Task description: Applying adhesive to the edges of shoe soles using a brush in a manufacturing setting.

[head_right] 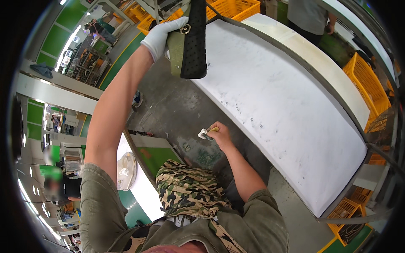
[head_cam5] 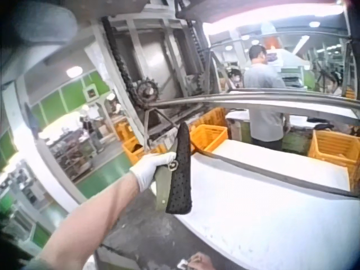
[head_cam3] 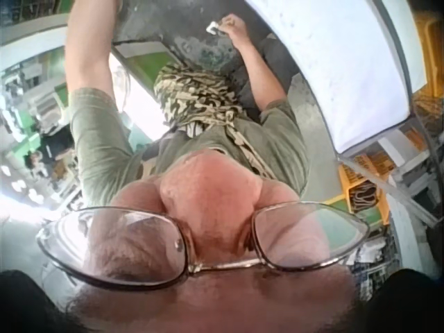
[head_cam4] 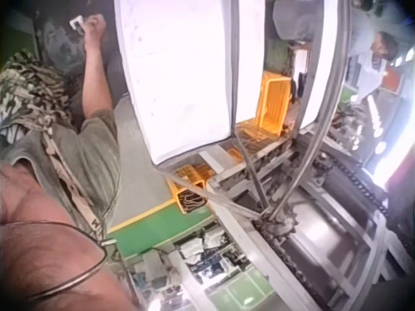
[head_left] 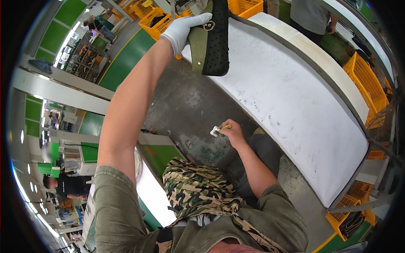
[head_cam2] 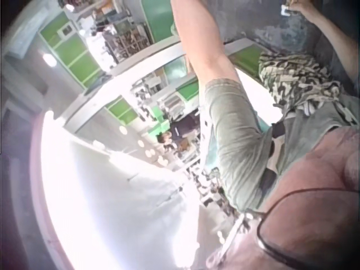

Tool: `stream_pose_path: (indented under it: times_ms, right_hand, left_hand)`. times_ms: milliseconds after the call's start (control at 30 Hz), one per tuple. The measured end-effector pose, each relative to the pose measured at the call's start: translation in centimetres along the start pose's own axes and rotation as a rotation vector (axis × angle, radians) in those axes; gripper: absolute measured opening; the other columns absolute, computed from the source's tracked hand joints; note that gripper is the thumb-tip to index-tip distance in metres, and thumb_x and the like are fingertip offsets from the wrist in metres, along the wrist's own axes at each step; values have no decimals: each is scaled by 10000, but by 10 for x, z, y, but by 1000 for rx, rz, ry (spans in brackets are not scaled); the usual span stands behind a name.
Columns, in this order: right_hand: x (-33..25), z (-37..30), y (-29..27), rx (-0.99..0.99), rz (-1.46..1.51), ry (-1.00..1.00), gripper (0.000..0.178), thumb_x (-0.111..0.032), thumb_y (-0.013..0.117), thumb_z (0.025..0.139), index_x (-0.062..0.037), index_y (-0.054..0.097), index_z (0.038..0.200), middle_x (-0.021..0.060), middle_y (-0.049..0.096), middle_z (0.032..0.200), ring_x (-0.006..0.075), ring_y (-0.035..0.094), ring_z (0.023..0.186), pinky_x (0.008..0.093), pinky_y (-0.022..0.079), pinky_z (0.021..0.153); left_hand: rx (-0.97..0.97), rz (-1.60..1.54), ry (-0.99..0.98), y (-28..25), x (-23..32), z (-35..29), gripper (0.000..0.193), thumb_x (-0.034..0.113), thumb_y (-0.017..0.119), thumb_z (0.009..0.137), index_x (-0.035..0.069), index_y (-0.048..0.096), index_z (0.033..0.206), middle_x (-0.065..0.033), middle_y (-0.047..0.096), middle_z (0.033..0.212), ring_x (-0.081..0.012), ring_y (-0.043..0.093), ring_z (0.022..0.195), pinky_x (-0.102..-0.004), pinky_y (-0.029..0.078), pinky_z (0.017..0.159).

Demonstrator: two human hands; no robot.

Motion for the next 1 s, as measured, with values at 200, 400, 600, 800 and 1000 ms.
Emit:
stream_pose_path:
  times_ms: [200,400,600,800,1000]
  right_hand:
    - [-17,2,1,-9,-18,-18,178,21,726,744,-51,571,794,63,665,870,114,600,770,269,466,683]
    - [-9,1,0,-40,-59,-56,191,26,721,740,-57,560,802,53,656,861,107,596,781,263,460,683]
    - [-6,-6,12,45,-248,-21,159,-51,734,713,-51,621,825,-15,573,744,83,537,694,259,434,627]
    - [28,16,-23,122,-8,102,222,-9,688,810,-46,613,1015,46,616,893,149,614,746,274,511,648]
    - [49,22,-45,52,-86,291,63,-80,666,869,-109,611,879,21,638,835,175,631,743,360,532,677]
  left_hand:
    - [-62,32,-85,2,-41,72,412,323,757,891,32,683,1174,-61,716,1075,-166,671,966,-328,532,896]
    - [119,884,219,-19,-54,76,457,359,677,928,26,684,1242,-95,730,1130,-156,672,999,-293,497,924]
    - [224,869,537,-35,-55,-36,354,332,614,912,139,696,1197,-138,725,1051,-322,680,1009,-384,528,898]
    - [252,666,575,-76,-110,-331,372,169,700,897,63,661,1252,-100,682,1244,-178,637,1165,-323,505,1000]
    - [844,535,-481,-182,-325,-653,447,193,732,847,78,655,1272,-113,721,1146,-202,704,1005,-335,546,912]
Point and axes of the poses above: each hand's wrist, its own z-axis towards the middle knuckle, its own y-axis out of the palm, x = y × z, the point moved 2 cm from there along z, towards the middle knuckle
